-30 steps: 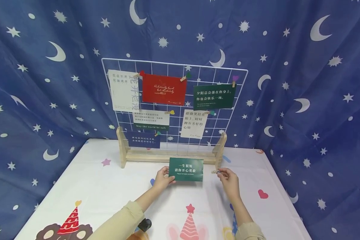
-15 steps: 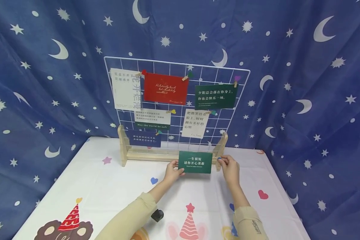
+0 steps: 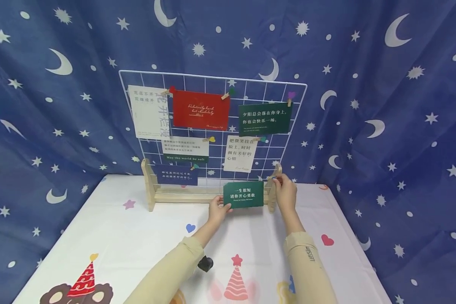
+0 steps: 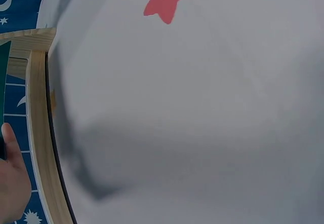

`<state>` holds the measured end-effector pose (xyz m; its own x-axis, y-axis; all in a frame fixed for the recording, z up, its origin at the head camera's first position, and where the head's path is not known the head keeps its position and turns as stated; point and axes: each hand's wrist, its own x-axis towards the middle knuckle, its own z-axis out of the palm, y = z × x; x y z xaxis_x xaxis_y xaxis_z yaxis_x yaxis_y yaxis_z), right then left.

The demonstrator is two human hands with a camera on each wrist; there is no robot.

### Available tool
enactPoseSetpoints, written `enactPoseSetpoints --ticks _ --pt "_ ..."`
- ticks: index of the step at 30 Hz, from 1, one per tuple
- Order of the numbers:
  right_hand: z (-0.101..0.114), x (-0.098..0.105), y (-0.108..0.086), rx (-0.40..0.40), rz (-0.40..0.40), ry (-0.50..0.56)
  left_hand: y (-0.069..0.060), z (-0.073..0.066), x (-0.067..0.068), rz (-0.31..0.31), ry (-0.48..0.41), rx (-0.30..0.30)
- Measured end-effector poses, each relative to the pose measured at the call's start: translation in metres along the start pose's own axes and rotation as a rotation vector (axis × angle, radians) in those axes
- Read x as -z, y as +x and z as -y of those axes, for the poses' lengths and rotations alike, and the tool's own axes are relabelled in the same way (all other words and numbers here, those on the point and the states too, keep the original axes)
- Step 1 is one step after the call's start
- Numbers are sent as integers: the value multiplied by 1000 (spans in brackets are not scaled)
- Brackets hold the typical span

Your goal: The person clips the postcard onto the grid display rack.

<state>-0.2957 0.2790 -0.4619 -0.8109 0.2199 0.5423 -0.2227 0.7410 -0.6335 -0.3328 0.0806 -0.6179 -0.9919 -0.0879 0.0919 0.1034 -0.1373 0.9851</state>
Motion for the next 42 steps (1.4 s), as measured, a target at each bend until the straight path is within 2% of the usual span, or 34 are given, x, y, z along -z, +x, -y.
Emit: enactPoseSetpoints --ticks 2,3,4,5,7,8,11,12,13,14,15,19,21,23,25,28,32,35,38,40,42 --pt "2 -2 8 20 15 -16 21 37 -3 -8 -20 -34" --pt "4 -2 12 27 22 -23 32 57 -6 -9 -29 -21" --pt "5 -2 15 34 27 -27 37 61 -8 -15 -34 1" --pt "7 -2 18 40 27 -33 43 68 -10 -27 -50 -12" --pt "9 -2 24 53 17 -45 47 62 -13 -12 -61 5" --pt "9 -2 27 58 10 -45 47 55 -13 1 -54 31" --pt "10 0 35 67 0 -49 49 40 -16 21 -80 -18" --pt "10 1 37 72 11 -57 48 32 -15 36 -68 2" --pt "10 1 40 76 27 -66 50 31 -17 22 -70 -13" --pt "10 2 42 81 45 -75 52 28 -18 31 -58 10" --pt "11 3 44 86 63 -83 56 30 -20 14 -63 -5" --pt "13 4 51 107 123 -121 69 36 -24 -19 -35 70" --pt "14 3 53 106 144 -127 69 31 -23 -36 -47 97" --pt "14 2 56 102 162 -131 64 18 -22 -49 -46 157" --pt "14 1 59 103 180 -134 55 -2 -22 -56 -42 218" --pt "13 1 61 105 201 -138 41 -31 -22 -65 -32 264" --pt "13 3 64 103 252 -157 24 -66 -18 -56 -28 256" --pt "12 4 66 106 315 -177 18 -81 -16 -53 -27 241" --pt "12 4 69 106 369 -200 21 -78 -17 -34 -30 246" --pt "12 5 70 103 388 -217 29 -64 -19 -22 -46 264" --pt "12 4 70 97 398 -222 40 -44 -21 -20 -56 293"
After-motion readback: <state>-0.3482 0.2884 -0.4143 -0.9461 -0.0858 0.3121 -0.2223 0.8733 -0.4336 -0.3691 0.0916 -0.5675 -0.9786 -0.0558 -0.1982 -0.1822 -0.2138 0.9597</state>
